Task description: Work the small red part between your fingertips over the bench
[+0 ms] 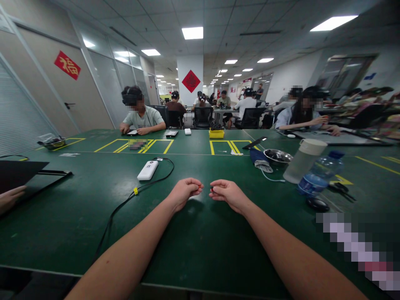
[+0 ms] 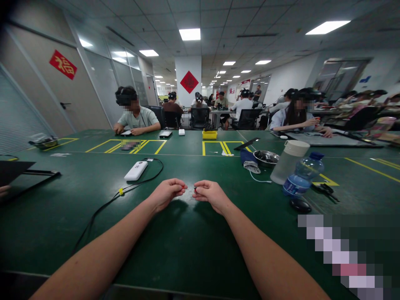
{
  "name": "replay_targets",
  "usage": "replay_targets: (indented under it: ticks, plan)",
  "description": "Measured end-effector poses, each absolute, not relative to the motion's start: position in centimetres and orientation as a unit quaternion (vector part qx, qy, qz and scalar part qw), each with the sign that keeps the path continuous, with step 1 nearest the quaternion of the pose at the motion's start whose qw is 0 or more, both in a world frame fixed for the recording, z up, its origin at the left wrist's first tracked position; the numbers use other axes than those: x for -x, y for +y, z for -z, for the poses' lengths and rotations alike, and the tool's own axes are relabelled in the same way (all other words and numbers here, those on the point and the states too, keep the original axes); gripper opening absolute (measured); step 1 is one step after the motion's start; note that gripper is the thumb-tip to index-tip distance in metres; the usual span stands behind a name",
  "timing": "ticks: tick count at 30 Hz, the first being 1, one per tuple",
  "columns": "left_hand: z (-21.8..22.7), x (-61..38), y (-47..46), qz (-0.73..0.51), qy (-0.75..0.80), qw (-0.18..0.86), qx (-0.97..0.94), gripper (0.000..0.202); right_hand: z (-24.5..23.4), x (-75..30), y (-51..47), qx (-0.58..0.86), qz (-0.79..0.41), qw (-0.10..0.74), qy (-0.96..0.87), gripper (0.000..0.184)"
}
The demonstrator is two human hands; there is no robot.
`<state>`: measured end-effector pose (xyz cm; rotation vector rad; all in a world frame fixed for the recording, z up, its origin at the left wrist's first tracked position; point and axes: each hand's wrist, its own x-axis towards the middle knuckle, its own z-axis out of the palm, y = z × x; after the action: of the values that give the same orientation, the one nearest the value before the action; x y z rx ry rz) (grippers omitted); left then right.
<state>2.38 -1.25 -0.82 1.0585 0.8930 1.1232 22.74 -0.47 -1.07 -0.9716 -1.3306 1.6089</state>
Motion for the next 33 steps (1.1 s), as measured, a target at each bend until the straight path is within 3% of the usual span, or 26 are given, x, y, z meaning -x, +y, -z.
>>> replay_targets:
  ticks: [6,17,25,33]
  plan:
    - [0.9,-2.3,-1.0,-0.48,0.4,0.634,-0.457,0.012,1.1,-22.8,-0.5,0.403,-0.633,0.375,-0.544,0.023]
    - [1.2,-3.0,-1.4,-0.457,0.385,0.662,-0.453,0.01,1.2,-22.9,-0.1,0.389,-0.653,0.402,-0.511,0.017]
    - [1.6,-3.6,-1.6,-0.433,0.363,0.7,-0.437,0.021,1.5,-23.1,0.2,0.378,-0.677,0.409,-0.481,0.021]
    - [1.6,-2.7,-1.1,-0.465,0.384,0.661,-0.447,0.014,1.2,-22.9,-0.2,0.39,-0.675,0.394,-0.486,0.014]
